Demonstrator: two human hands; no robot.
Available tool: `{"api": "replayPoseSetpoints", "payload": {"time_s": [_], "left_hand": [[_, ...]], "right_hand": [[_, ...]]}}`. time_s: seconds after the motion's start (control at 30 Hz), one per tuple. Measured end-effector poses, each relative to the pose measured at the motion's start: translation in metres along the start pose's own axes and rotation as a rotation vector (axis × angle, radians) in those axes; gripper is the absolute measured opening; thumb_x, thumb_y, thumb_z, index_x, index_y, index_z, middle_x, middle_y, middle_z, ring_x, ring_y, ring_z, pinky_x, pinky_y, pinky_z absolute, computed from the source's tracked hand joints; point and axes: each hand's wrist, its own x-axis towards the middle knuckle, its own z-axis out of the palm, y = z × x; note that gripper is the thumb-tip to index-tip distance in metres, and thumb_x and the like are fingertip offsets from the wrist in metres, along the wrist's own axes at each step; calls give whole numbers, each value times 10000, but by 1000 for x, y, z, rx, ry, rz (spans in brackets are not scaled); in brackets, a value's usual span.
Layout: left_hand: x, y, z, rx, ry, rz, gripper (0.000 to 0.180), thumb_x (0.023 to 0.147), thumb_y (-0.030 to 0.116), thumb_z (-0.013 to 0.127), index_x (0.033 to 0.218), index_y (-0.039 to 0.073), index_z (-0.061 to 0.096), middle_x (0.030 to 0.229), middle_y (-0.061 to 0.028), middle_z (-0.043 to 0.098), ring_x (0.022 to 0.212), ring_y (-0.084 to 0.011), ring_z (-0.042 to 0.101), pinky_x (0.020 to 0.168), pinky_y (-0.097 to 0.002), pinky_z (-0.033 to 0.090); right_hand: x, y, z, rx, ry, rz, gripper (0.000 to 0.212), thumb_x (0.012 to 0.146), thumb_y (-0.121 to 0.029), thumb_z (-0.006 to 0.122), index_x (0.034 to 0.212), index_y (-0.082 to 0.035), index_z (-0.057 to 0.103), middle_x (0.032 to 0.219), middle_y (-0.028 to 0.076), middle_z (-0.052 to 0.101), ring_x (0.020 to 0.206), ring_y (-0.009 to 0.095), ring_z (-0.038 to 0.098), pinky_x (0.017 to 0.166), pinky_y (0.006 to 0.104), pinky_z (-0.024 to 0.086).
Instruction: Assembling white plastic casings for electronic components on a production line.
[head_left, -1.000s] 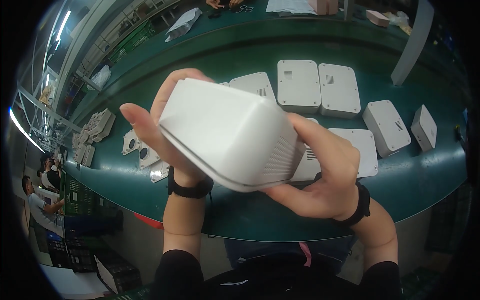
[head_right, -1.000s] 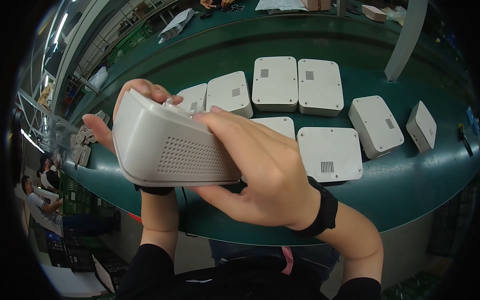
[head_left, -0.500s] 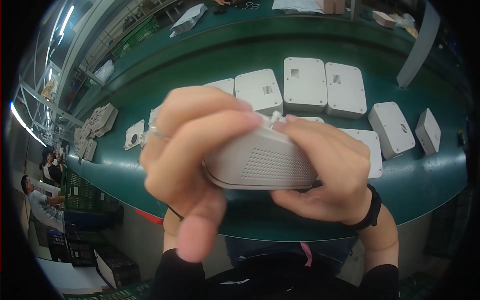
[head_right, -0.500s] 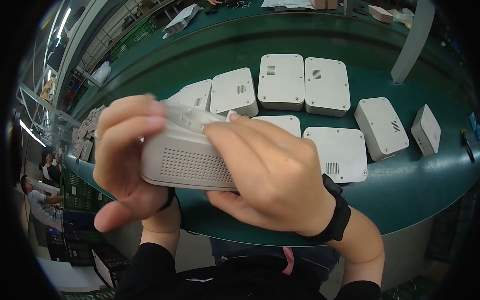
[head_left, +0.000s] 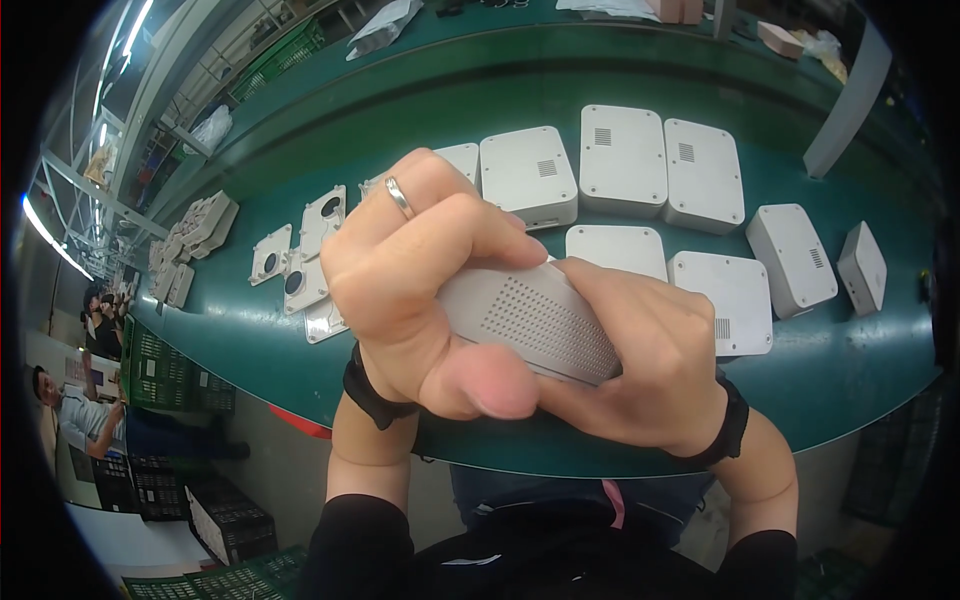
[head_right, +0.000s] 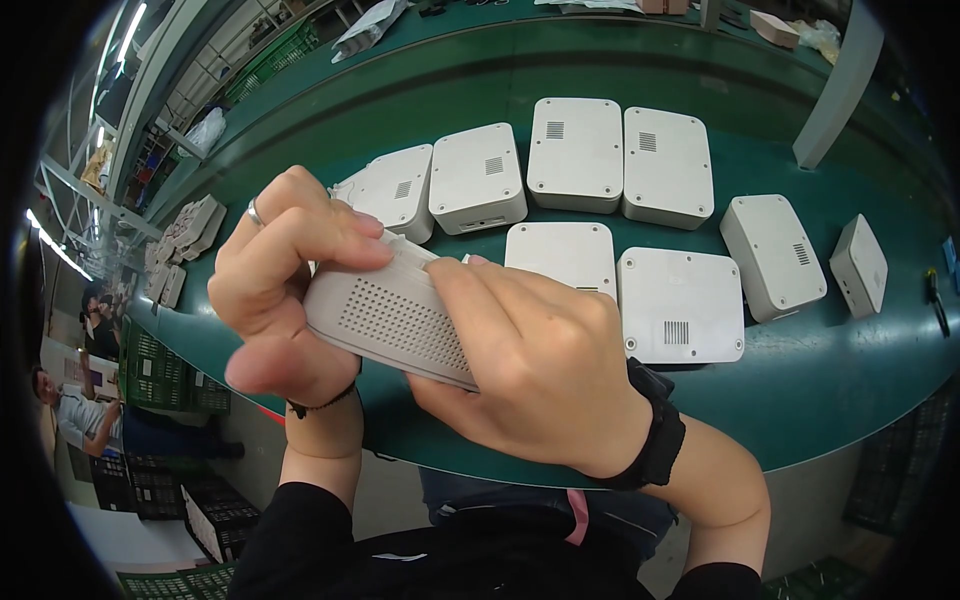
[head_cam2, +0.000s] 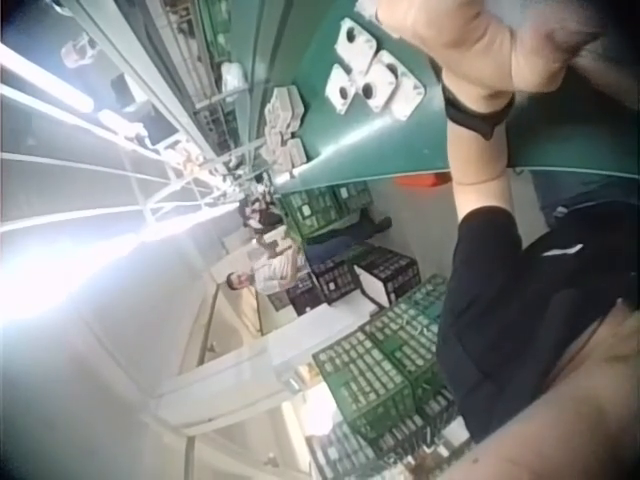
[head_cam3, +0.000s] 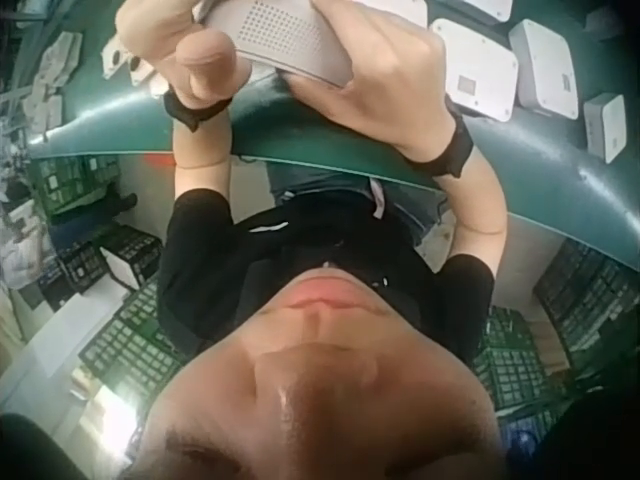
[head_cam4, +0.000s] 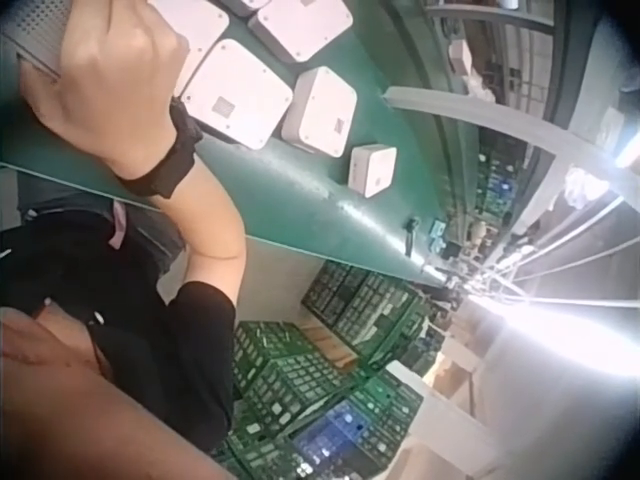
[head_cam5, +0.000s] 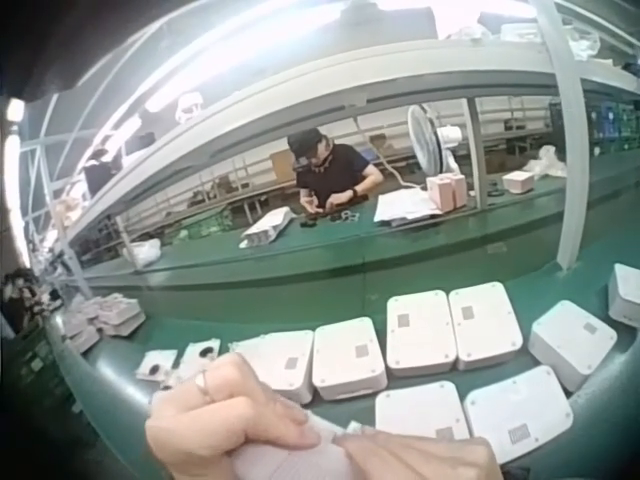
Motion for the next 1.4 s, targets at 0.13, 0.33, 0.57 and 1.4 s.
{"api": "replayPoseSetpoints", "payload": {"time_s": [0.13, 0.33, 0.57, 1.4], "left_hand": [[10, 3, -6, 78, -56, -203, 1067, 719, 911, 89, 610, -32, 575, 637, -101, 509, 602, -174, 464, 579, -269, 379], [13, -27, -31, -127, 110, -137, 811, 852, 727, 362, 663, -17, 624, 643, -70, 528, 608, -155, 491, 584, -255, 358], [12, -22, -30, -150, 149, -92, 591, 856, 550, 570, 669, -7, 633, 639, -54, 523, 626, -141, 507, 600, -246, 361], [2, 14, -7, -7, 47, -139, 634, 865, 603, 538, 675, 1, 588, 690, -75, 521, 674, -156, 431, 654, -273, 371]], "right_hand": [[4, 2, 6, 28, 83, -64, 556, 632, -185, 794, 1085, 60, 584, 915, 207, 668, 768, 308, 682, 655, 332, 560], [4, 2, 2, 139, 84, -5, 579, 638, -161, 840, 1134, 31, 610, 984, 196, 685, 856, 306, 700, 698, 305, 556], [2, 0, -8, 90, 57, -54, 569, 634, -158, 832, 1122, 32, 610, 992, 204, 685, 868, 303, 702, 701, 290, 556], [6, 3, -9, 51, 87, -75, 474, 546, -177, 846, 895, -6, 576, 773, 156, 602, 625, 298, 616, 540, 302, 477]]}}
